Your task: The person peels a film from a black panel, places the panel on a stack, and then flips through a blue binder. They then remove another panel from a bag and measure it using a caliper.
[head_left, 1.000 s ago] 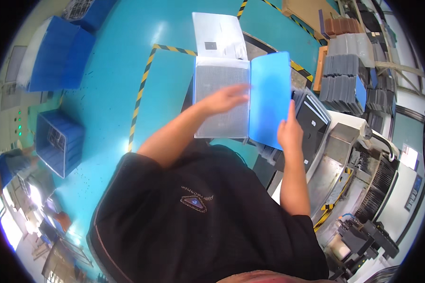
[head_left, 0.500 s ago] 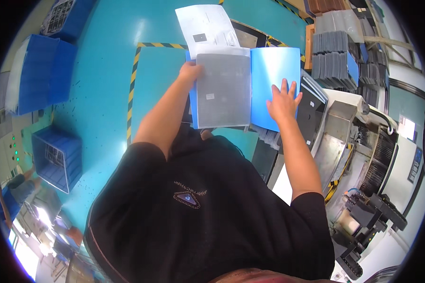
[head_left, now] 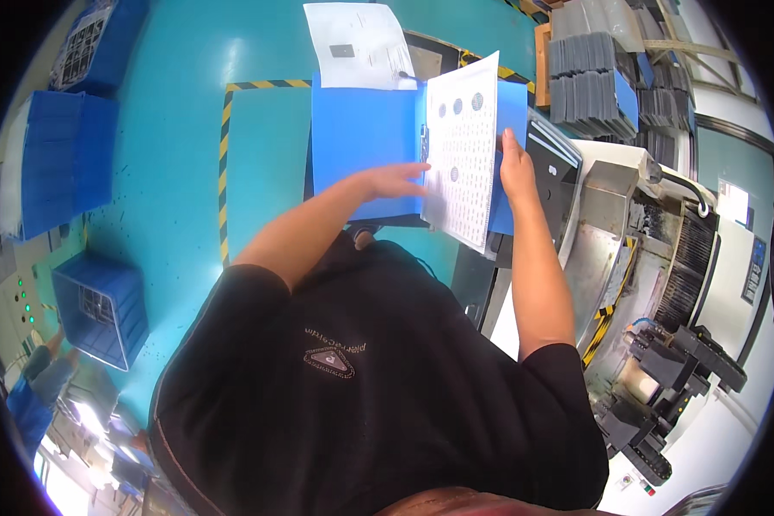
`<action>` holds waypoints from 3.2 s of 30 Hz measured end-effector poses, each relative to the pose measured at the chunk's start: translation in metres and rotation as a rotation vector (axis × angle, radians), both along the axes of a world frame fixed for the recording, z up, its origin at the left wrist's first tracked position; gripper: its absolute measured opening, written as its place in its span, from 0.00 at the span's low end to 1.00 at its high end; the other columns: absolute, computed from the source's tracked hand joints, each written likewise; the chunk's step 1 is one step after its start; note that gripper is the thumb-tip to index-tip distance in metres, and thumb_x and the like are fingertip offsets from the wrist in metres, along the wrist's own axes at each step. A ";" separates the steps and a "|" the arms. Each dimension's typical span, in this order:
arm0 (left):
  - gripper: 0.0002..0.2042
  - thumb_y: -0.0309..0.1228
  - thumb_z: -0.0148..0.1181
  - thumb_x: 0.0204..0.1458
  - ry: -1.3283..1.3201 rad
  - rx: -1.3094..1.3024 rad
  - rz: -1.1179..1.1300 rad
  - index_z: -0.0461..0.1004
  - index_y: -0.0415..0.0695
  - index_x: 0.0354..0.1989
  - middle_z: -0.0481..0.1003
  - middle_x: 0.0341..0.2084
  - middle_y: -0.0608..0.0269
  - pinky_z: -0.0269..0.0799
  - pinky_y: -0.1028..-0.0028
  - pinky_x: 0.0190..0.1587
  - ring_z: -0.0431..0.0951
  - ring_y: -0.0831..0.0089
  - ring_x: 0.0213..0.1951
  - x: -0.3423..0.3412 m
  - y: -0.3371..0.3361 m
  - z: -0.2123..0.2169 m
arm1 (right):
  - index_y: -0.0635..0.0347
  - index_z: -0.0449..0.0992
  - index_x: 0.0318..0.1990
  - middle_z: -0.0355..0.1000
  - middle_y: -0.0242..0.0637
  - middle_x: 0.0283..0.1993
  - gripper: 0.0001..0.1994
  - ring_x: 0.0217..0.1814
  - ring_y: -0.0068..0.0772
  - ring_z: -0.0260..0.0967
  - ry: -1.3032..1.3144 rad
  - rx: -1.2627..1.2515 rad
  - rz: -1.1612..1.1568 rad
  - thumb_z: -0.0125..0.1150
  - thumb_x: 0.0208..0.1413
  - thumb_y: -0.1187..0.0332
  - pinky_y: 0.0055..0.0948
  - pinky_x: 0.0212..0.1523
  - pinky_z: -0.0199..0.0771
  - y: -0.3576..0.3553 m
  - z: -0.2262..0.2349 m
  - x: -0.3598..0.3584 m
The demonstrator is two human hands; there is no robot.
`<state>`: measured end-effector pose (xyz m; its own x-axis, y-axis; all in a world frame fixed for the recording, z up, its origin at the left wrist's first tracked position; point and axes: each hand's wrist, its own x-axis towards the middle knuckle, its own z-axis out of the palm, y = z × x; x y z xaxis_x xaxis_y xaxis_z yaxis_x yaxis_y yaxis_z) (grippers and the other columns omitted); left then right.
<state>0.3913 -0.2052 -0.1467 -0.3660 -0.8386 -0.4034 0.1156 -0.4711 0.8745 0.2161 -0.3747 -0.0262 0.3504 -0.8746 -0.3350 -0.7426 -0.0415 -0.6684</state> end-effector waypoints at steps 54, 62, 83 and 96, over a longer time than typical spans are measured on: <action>0.43 0.71 0.38 0.55 -0.127 0.317 0.282 0.71 0.39 0.56 0.79 0.38 0.46 0.76 0.59 0.43 0.81 0.59 0.38 0.060 0.001 -0.080 | 0.63 0.70 0.50 0.78 0.54 0.38 0.17 0.41 0.62 0.75 0.338 -0.474 0.258 0.55 0.61 0.60 0.52 0.43 0.74 0.059 0.028 -0.002; 0.45 0.73 0.29 0.55 -0.081 0.350 0.298 0.71 0.43 0.57 0.78 0.46 0.51 0.73 0.63 0.46 0.80 0.62 0.42 0.058 0.002 -0.081 | 0.63 0.72 0.45 0.77 0.55 0.37 0.14 0.40 0.62 0.75 0.294 -0.534 0.263 0.55 0.60 0.60 0.54 0.42 0.74 0.061 0.024 0.008; 0.26 0.47 0.46 0.66 0.412 0.169 0.448 0.64 0.39 0.63 0.77 0.45 0.56 0.74 0.66 0.47 0.78 0.68 0.43 0.089 0.067 0.037 | 0.65 0.71 0.54 0.75 0.36 0.51 0.14 0.50 0.26 0.73 -0.741 0.280 -0.079 0.54 0.67 0.67 0.28 0.53 0.72 0.036 0.052 -0.030; 0.18 0.39 0.48 0.66 0.416 -0.261 1.270 0.68 0.37 0.56 0.74 0.46 0.56 0.72 0.69 0.50 0.75 0.69 0.47 0.148 0.012 0.172 | 0.63 0.70 0.58 0.74 0.35 0.55 0.17 0.55 0.29 0.71 -0.899 0.545 -0.034 0.54 0.67 0.64 0.31 0.58 0.69 0.045 0.029 0.008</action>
